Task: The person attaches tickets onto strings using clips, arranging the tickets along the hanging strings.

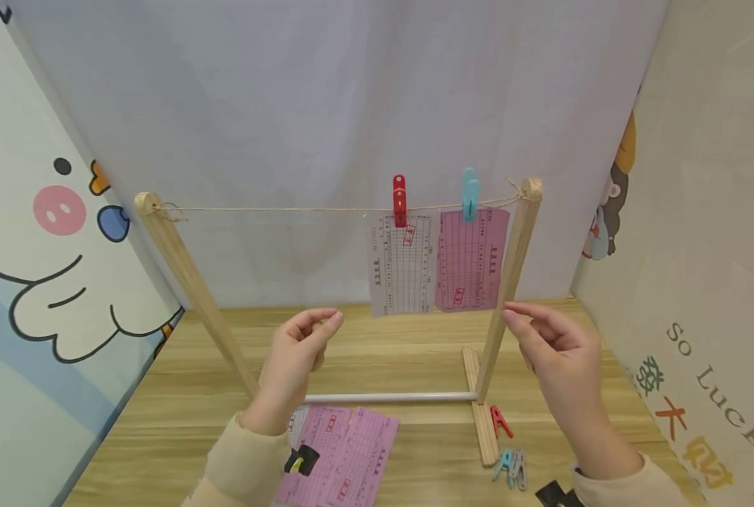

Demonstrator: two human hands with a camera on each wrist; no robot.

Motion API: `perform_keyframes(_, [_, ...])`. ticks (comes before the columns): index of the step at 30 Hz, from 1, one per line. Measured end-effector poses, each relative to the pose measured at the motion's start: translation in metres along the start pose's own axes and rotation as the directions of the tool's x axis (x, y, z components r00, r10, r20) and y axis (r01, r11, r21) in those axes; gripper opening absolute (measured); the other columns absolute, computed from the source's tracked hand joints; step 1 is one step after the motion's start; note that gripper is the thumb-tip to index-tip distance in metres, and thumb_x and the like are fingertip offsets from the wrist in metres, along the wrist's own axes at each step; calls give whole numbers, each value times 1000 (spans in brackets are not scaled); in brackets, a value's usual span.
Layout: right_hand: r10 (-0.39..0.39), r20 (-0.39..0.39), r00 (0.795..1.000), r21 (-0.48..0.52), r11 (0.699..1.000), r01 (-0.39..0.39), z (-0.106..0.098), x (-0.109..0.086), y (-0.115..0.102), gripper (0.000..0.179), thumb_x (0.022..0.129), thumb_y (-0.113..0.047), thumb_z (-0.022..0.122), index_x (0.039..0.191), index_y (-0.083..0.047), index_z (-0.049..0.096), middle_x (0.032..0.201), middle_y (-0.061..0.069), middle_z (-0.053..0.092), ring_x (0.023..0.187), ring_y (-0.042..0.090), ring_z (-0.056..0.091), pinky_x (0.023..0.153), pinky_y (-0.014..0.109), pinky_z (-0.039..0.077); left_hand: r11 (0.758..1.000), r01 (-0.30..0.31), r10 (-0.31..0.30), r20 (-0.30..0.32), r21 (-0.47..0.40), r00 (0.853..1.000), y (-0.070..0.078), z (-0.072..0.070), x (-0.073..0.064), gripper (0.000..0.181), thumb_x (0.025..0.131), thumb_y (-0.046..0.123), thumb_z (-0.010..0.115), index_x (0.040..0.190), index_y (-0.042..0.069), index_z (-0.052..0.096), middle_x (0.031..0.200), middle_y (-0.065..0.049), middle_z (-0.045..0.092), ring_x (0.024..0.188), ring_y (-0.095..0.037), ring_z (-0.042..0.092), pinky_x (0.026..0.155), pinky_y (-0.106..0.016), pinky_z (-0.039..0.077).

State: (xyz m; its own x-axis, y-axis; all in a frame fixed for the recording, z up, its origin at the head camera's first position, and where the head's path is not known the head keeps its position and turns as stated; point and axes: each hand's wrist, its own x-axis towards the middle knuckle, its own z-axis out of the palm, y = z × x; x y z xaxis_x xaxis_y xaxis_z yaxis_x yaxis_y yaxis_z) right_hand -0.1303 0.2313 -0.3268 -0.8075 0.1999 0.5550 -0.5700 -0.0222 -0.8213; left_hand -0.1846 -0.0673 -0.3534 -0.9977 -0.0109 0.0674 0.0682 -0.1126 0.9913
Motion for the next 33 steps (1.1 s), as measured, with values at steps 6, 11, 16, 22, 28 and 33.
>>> perform_keyframes(6, [91, -78, 993, -84, 992, -97, -3, -10, 7, 21, 93, 9, 59, 97, -4, 75, 49, -4, 46, 42, 15, 25, 34, 33, 9, 1000, 20, -20, 2, -14, 1000, -7, -3, -3, 26, 92, 14, 70, 110, -4, 67, 60, 8, 38, 47, -4, 26, 45, -17, 22])
perform_keyframes(11, [138, -126, 982, -89, 985, -149, -7, -18, 17, 20, 93, 8, 60, 96, -5, 75, 48, -3, 46, 42, 16, 23, 35, 34, 9, 999, 36, -36, -2, -31, 999, -16, -6, -6, 27, 92, 13, 70, 111, -6, 67, 60, 9, 38, 47, -3, 26, 45, -17, 21])
perform_keyframes(16, [182, -169, 969, -53, 980, -193, -12, -26, 28, 19, 93, 7, 61, 95, -4, 76, 47, -3, 46, 42, 17, 23, 37, 35, 7, 998, 50, -50, -10, -43, 999, -23, -8, -8, 28, 92, 12, 70, 112, -7, 66, 59, 10, 37, 47, -2, 26, 45, -16, 21])
perform_keyframes(22, [212, -192, 958, -24, 975, -221, -20, -36, 39, 18, 94, 6, 60, 96, -4, 76, 47, -4, 47, 43, 18, 22, 37, 36, 5, 995, 88, -89, -26, -45, 996, -33, -11, -11, 27, 91, 13, 70, 110, -6, 66, 62, 9, 36, 47, -2, 25, 45, -15, 20])
perform_keyframes(28, [263, -242, 934, -46, 958, -281, -25, -45, 48, 15, 94, 2, 63, 96, -5, 76, 47, -3, 48, 41, 14, 26, 38, 36, 8, 989, 136, -137, -30, -51, 990, -50, -13, -16, 27, 91, 14, 71, 110, -5, 67, 61, 9, 36, 47, -2, 25, 44, -16, 21])
perform_keyframes(33, [313, -286, 906, -59, 938, -343, -26, -53, 58, 11, 93, -1, 65, 95, -5, 76, 48, -3, 49, 40, 10, 31, 41, 37, 11, 986, 159, -162, -49, -58, 986, -64, -15, -20, 31, 90, 16, 73, 111, -6, 67, 61, 9, 36, 48, -2, 26, 44, -15, 21])
